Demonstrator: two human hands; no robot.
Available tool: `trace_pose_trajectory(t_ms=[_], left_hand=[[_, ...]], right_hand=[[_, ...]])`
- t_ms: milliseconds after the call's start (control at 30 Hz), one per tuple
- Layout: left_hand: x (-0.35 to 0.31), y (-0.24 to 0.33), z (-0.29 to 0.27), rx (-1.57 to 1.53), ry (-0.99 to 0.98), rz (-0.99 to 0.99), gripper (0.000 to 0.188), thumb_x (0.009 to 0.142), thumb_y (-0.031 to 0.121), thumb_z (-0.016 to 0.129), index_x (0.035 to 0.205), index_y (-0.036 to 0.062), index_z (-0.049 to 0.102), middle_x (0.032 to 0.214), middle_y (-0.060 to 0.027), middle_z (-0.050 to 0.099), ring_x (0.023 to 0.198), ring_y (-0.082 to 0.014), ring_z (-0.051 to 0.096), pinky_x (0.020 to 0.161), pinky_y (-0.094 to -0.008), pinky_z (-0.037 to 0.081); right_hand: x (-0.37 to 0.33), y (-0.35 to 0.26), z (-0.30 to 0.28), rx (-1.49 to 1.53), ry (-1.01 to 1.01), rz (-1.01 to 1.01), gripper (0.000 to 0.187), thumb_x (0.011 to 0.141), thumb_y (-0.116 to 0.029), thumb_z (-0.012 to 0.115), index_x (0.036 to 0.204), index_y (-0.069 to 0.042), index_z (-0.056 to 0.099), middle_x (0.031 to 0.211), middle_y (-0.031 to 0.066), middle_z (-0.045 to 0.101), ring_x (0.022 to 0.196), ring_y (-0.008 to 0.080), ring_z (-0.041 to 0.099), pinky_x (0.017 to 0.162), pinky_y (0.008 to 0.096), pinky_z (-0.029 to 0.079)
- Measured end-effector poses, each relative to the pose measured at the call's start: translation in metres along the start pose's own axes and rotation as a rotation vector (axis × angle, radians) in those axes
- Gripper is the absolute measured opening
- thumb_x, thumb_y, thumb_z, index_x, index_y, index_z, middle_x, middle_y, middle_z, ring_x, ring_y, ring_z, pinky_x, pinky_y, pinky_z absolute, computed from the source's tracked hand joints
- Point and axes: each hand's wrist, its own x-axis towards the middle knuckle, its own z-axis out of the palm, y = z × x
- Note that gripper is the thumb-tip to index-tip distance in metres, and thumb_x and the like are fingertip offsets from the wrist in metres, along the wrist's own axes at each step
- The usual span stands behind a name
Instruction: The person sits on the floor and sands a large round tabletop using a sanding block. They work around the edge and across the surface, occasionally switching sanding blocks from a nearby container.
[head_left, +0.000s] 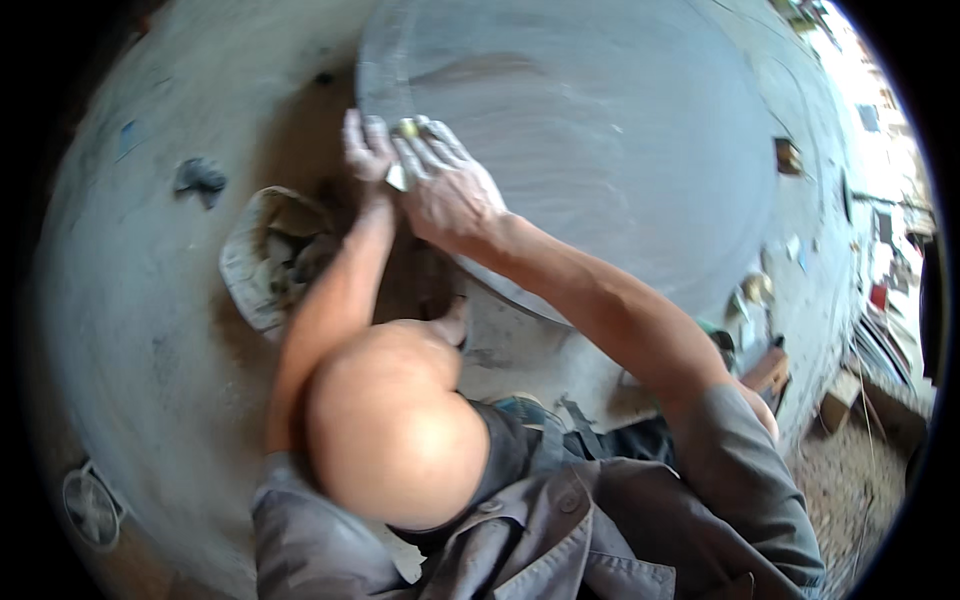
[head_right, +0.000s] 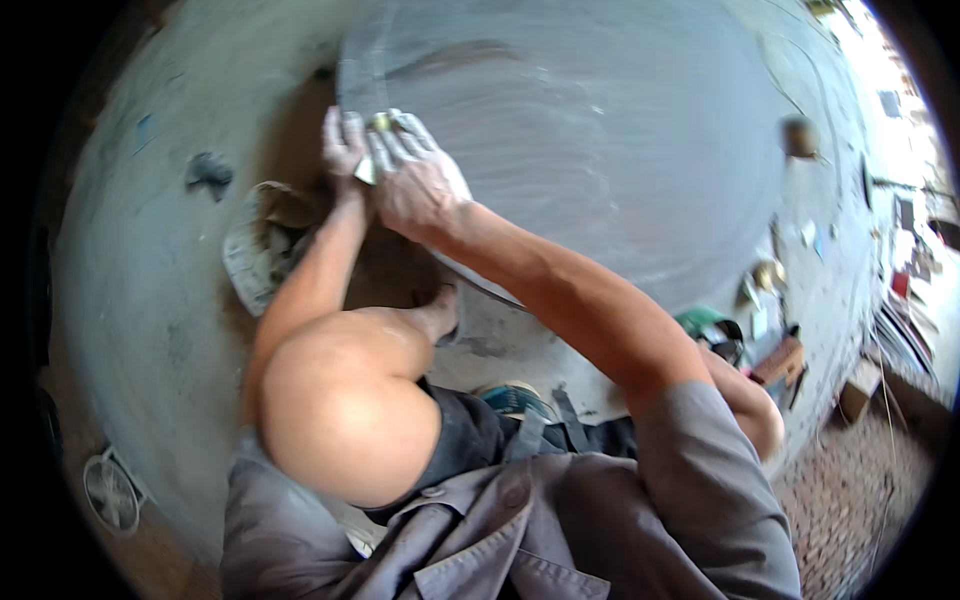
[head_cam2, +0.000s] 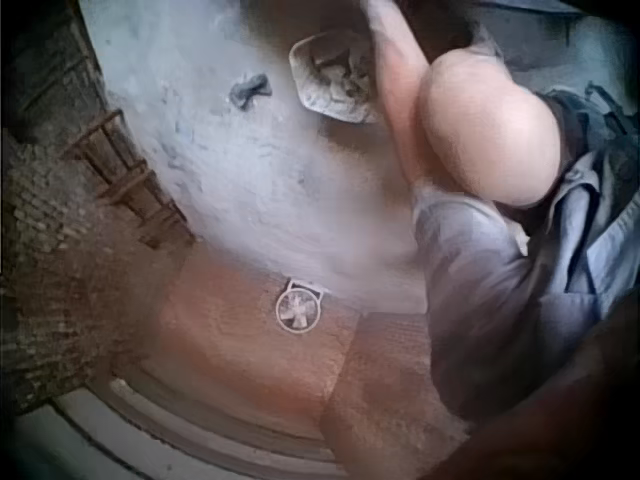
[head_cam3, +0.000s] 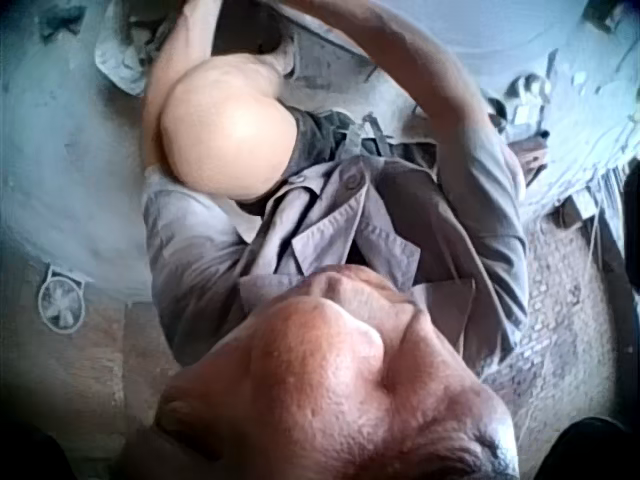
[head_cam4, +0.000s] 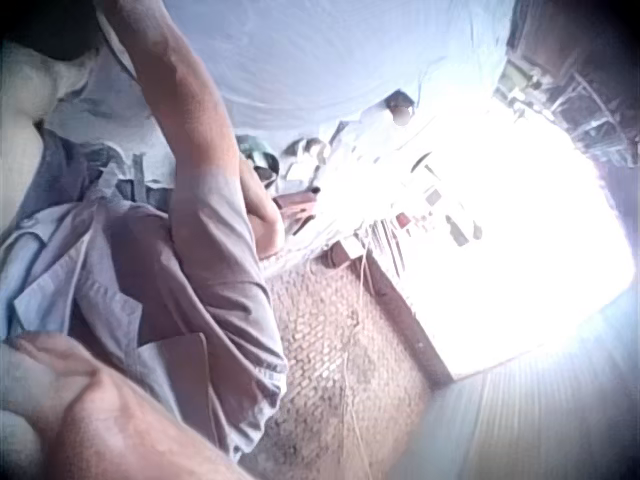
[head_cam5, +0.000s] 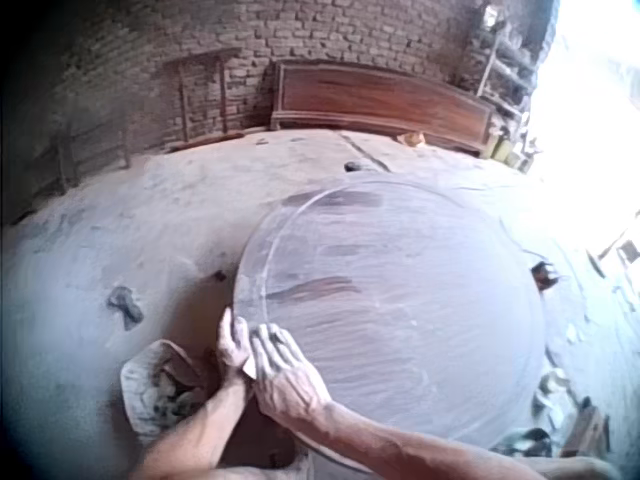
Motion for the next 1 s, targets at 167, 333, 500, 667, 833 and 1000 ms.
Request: trace_pose_trajectory(t_ms=[167, 333, 500, 667, 833, 1000], left_hand=[[-0.002, 0.008, -0.01, 0.142, 0.052, 0.093, 0.059, 0.106, 0.038, 0.048, 0.144, -0.0069, 0.044, 0.139, -0.0292, 0.054, 0.125, -0.0385, 0.057, 0.106, -0.0412, 0.044], [-0.004, 0.019, -0.003, 0.086, 0.047, 0.067, 0.06, 0.105, 0.039, 0.048, 0.143, -0.0068, 0.045, 0.139, -0.0293, 0.055, 0.126, -0.0397, 0.056, 0.106, -0.0428, 0.044], [0.012, -0.004, -0.002, 0.174, 0.08, 0.126, 0.059, 0.105, 0.039, 0.048, 0.143, -0.0068, 0.046, 0.14, -0.0297, 0.054, 0.127, -0.0413, 0.055, 0.106, -0.0439, 0.044], [0.009, 0.0, 0.003, 0.192, 0.086, 0.147, 0.058, 0.104, 0.037, 0.048, 0.141, -0.0072, 0.048, 0.138, -0.0302, 0.055, 0.126, -0.0414, 0.056, 0.105, -0.0437, 0.045], [0.008, 0.004, 0.004, 0.217, 0.086, 0.185, 0.057, 0.105, 0.037, 0.048, 0.141, -0.0077, 0.048, 0.138, -0.0307, 0.055, 0.126, -0.042, 0.056, 0.105, -0.0437, 0.045], [0.004, -0.003, -0.004, 0.224, 0.075, 0.158, 0.057, 0.105, 0.036, 0.048, 0.141, -0.0082, 0.047, 0.138, -0.031, 0.055, 0.125, -0.0426, 0.056, 0.105, -0.0439, 0.045]], right_hand=[[-0.135, -0.012, -0.036, 0.106, -0.112, -0.049, 0.062, 0.088, -0.018, 0.055, 0.143, 0.01, 0.046, 0.15, 0.0265, 0.046, 0.144, 0.0359, 0.04, 0.125, 0.0477, 0.023], [-0.258, -0.001, -0.095, 0.06, -0.298, 0.249, 0.068, 0.08, -0.006, 0.064, 0.143, 0.01, 0.045, 0.154, 0.0283, 0.038, 0.148, 0.0362, 0.033, 0.126, 0.0481, 0.019], [-0.163, -0.042, -0.044, 0.163, -0.1, 0.175, 0.069, 0.081, -0.009, 0.062, 0.145, 0.008, 0.042, 0.152, 0.0283, 0.042, 0.147, 0.0383, 0.035, 0.125, 0.0482, 0.021], [-0.246, 0.009, -0.075, 0.188, -0.152, 0.124, 0.069, 0.08, -0.005, 0.062, 0.145, 0.005, 0.044, 0.155, 0.0227, 0.04, 0.147, 0.0378, 0.034, 0.125, 0.0491, 0.022], [-0.245, -0.017, -0.082, 0.148, -0.196, 0.344, 0.066, 0.08, -0.008, 0.062, 0.141, 0.012, 0.046, 0.152, 0.0316, 0.039, 0.145, 0.0437, 0.035, 0.123, 0.0505, 0.025], [-0.189, -0.033, -0.068, 0.248, -0.191, 0.183, 0.064, 0.087, -0.015, 0.06, 0.143, 0.011, 0.045, 0.153, 0.0278, 0.041, 0.146, 0.0362, 0.037, 0.125, 0.0465, 0.02]])
